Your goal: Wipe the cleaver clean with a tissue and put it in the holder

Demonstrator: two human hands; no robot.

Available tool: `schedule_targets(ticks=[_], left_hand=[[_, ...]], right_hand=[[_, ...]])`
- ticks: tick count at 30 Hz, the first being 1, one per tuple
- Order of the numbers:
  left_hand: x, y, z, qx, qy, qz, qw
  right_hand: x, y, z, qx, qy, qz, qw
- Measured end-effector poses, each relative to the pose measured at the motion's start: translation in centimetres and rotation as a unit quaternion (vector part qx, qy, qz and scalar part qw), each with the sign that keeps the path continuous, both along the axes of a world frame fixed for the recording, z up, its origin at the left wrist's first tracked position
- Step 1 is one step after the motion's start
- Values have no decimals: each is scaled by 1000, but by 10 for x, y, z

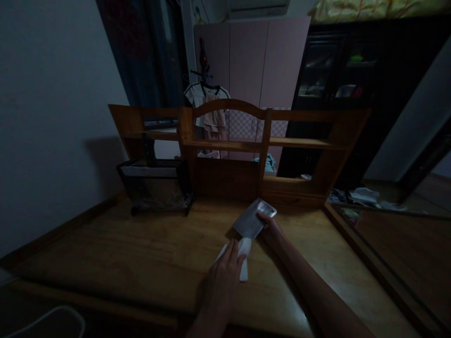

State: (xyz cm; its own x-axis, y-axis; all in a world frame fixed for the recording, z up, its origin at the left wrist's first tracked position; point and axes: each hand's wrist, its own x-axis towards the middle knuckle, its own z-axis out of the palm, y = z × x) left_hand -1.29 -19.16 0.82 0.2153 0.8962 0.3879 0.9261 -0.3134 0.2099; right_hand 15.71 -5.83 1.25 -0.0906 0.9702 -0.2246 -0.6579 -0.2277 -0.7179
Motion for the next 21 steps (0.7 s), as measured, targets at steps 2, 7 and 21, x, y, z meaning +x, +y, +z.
schedule_targets(ticks=[2, 7, 21], left_hand=[[-2, -1, 1, -4, -28, 6, 1000], [-5, -1, 8, -31, -55, -21, 998], [-5, 1, 15, 2, 19, -74, 997]], right_hand=[[0, 0, -1, -2, 1, -3, 1000], [2, 4, -7, 12, 6, -7, 1000], [1, 0, 0, -10, 7, -2, 1000]])
